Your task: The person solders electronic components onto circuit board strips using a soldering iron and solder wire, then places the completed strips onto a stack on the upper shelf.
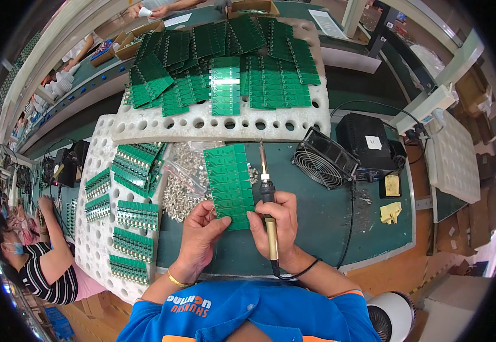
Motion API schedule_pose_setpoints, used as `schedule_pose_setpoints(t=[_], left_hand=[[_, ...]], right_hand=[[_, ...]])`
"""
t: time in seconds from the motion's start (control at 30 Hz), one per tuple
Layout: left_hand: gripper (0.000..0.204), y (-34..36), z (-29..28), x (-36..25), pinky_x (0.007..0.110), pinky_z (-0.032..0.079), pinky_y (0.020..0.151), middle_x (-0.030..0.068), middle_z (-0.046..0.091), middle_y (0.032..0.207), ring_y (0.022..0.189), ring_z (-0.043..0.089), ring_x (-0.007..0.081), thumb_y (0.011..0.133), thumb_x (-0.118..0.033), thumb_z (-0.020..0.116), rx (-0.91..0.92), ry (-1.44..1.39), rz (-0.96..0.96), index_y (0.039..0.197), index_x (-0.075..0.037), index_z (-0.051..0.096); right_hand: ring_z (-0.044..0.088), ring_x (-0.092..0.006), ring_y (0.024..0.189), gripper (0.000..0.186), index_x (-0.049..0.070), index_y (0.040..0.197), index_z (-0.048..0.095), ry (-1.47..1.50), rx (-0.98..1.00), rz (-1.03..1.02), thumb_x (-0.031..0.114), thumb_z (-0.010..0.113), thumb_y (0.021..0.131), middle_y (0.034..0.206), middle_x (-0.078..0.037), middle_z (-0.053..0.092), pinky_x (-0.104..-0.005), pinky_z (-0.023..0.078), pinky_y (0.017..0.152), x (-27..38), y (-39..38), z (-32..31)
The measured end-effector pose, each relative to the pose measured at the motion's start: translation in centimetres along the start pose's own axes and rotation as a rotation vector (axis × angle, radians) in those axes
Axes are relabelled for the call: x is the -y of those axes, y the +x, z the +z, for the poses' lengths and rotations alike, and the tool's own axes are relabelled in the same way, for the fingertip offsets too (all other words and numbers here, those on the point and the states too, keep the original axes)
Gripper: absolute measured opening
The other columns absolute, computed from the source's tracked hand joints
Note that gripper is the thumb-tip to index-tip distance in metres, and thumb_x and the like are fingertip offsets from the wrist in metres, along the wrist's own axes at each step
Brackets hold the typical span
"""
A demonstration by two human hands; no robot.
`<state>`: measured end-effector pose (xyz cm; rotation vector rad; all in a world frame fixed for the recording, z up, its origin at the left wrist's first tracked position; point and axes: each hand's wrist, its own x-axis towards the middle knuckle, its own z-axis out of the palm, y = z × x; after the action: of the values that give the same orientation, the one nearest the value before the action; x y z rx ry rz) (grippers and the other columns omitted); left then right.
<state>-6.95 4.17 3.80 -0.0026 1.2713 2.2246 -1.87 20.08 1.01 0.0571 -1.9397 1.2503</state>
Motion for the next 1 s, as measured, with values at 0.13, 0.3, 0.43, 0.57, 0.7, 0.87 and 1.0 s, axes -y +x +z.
schedule_pose_setpoints(t=[0.13,0.3,0.43,0.57,0.7,0.87,1.0], left_hand=[[0.024,0.0,0.0,0.1,0.026,0.053,0.086,0.0077,0.069,0.104,0.093,0.064,0.0097,0.089,0.005,0.066,0.010,-0.014,0.007,0.111,0.000,0.059],[0.022,-0.1,0.3,0.2,0.025,0.053,0.084,0.0074,0.070,0.103,0.092,0.065,0.0092,0.090,0.005,0.066,0.002,0.004,0.021,0.109,-0.001,0.059],[0.020,0.0,0.4,0.4,0.025,0.053,0.084,0.0075,0.070,0.103,0.092,0.065,0.0094,0.090,0.006,0.065,0.005,0.004,0.039,0.108,-0.001,0.059],[0.021,-0.1,0.4,0.5,0.025,0.053,0.084,0.0076,0.070,0.103,0.092,0.065,0.0098,0.089,0.007,0.064,-0.013,0.007,0.032,0.108,-0.001,0.059],[0.021,-0.1,0.3,0.2,0.025,0.053,0.084,0.0077,0.070,0.104,0.092,0.065,0.0099,0.089,0.007,0.064,0.001,0.008,0.002,0.108,-0.001,0.059],[0.024,-0.2,0.2,0.0,0.019,0.051,0.075,0.0053,0.070,0.102,0.084,0.062,0.0050,0.089,0.003,0.068,-0.015,0.094,-0.005,0.112,0.000,0.062],[0.027,-0.5,-0.9,-0.4,0.017,0.036,0.056,-0.0043,0.063,0.085,0.065,0.046,-0.0009,0.087,-0.001,0.073,-0.059,0.302,-0.023,0.113,-0.002,0.066]], right_hand=[[0.054,-0.0239,0.084,0.037,0.005,0.106,0.054,-0.013,0.008,-0.015,-0.006,0.074,0.078,0.090,-0.011,0.058,-0.0335,0.048,0.069,-0.1,0.0,-0.1],[0.053,-0.0179,0.077,0.037,0.006,0.109,0.052,-0.032,0.038,-0.042,-0.006,0.073,0.080,0.096,-0.012,0.054,-0.0291,0.046,0.064,-0.2,0.0,-0.3],[0.052,-0.0125,0.072,0.039,0.006,0.110,0.049,-0.066,0.070,-0.070,-0.007,0.071,0.081,0.101,-0.012,0.049,-0.0248,0.045,0.060,-0.1,0.0,-0.4],[0.053,-0.0135,0.072,0.040,0.007,0.110,0.049,-0.073,0.084,-0.081,-0.008,0.071,0.081,0.100,-0.013,0.050,-0.0255,0.046,0.062,0.0,0.1,-0.5],[0.053,-0.0139,0.073,0.040,0.007,0.111,0.049,-0.096,0.087,-0.101,-0.008,0.071,0.081,0.098,-0.012,0.050,-0.0263,0.045,0.062,0.2,0.3,-0.6],[0.051,-0.0126,0.073,0.040,0.007,0.113,0.048,-0.096,0.085,-0.109,-0.005,0.071,0.082,0.098,-0.012,0.049,-0.0246,0.043,0.060,-0.1,0.2,-0.7],[0.050,-0.0168,0.077,0.037,0.006,0.109,0.050,0.002,0.053,0.007,-0.004,0.073,0.082,0.091,-0.011,0.056,-0.0276,0.044,0.062,0.0,0.0,-0.4]])
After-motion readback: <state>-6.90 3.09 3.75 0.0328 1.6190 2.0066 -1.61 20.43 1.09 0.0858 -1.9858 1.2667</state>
